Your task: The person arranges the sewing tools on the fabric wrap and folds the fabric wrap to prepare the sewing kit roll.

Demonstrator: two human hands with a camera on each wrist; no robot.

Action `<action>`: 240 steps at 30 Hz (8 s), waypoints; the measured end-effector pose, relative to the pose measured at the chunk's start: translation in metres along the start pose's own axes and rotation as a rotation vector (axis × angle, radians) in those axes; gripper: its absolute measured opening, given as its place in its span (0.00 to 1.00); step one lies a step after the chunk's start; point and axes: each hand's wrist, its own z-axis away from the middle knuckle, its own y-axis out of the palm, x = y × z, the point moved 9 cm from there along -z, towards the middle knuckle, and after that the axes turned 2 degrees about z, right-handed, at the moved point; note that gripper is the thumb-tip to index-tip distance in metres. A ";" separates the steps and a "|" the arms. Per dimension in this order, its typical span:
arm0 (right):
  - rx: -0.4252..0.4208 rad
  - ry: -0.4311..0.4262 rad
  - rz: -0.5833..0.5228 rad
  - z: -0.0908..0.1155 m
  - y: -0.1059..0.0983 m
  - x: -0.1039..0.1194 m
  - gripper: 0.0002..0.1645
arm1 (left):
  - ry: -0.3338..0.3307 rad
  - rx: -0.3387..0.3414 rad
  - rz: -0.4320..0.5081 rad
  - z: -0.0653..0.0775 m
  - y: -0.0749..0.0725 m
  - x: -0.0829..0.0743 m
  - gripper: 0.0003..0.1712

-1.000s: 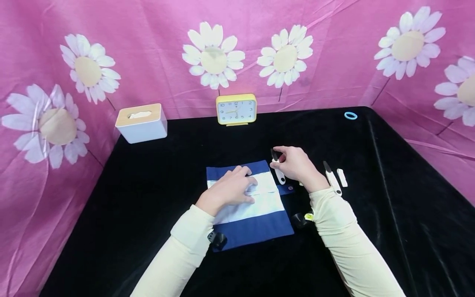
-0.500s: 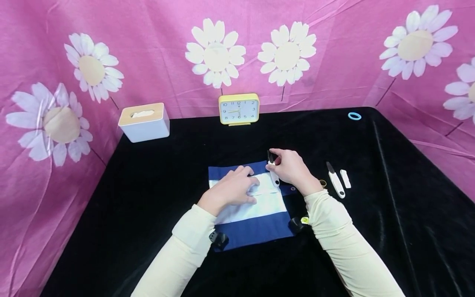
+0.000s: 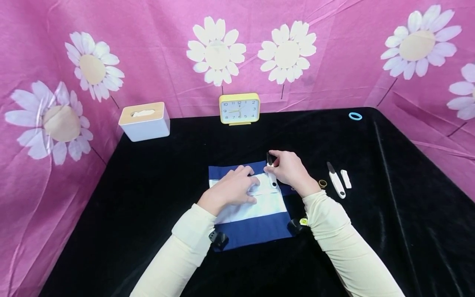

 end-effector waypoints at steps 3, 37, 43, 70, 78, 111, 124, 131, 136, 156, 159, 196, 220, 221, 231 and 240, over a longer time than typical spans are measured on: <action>0.011 0.006 0.002 0.001 0.001 -0.001 0.37 | -0.002 -0.002 0.002 0.000 0.000 0.000 0.28; 0.032 0.037 -0.281 -0.010 0.008 -0.023 0.34 | -0.093 -0.164 0.209 0.004 -0.013 -0.014 0.20; 0.012 0.027 -0.313 -0.013 0.008 -0.025 0.33 | -0.128 -0.176 0.285 0.007 -0.013 -0.017 0.18; 0.032 -0.035 -0.442 -0.016 0.011 -0.031 0.29 | -0.290 -0.325 0.169 -0.010 -0.002 -0.023 0.08; 0.038 -0.033 -0.463 -0.016 0.013 -0.032 0.29 | -0.298 -0.333 0.173 -0.011 -0.001 -0.023 0.07; 0.032 -0.068 -0.444 -0.014 0.012 -0.032 0.28 | -0.284 -0.371 0.226 -0.009 0.000 -0.026 0.06; 0.106 -0.046 -0.510 -0.013 0.014 -0.036 0.27 | -0.279 -0.369 0.231 -0.011 0.001 -0.027 0.06; 0.157 -0.025 -0.534 -0.011 0.014 -0.036 0.27 | -0.273 -0.364 0.218 -0.012 0.001 -0.025 0.06; 0.187 -0.027 -0.538 -0.010 0.015 -0.037 0.27 | -0.255 -0.335 0.246 -0.010 0.002 -0.021 0.07; 0.246 -0.062 -0.425 -0.008 0.015 -0.040 0.20 | -0.177 -0.223 0.471 -0.004 0.003 -0.002 0.09; 0.263 -0.076 -0.422 -0.007 0.015 -0.040 0.20 | -0.151 -0.203 0.475 -0.001 0.002 -0.001 0.10; 0.296 -0.227 -0.370 -0.003 0.011 -0.028 0.12 | -0.231 -0.119 0.562 -0.002 0.008 0.018 0.08; 0.331 -0.227 -0.376 -0.001 0.012 -0.028 0.10 | -0.233 -0.126 0.569 -0.002 0.007 0.016 0.07; 0.331 -0.228 -0.377 -0.001 0.012 -0.028 0.10 | -0.233 -0.127 0.569 -0.002 0.007 0.016 0.07; 0.340 -0.222 -0.375 0.001 0.014 -0.029 0.08 | -0.236 -0.126 0.563 -0.001 0.007 0.016 0.07; 0.312 -0.200 -0.378 0.004 0.004 -0.030 0.14 | -0.210 -0.125 0.556 -0.001 0.007 0.014 0.07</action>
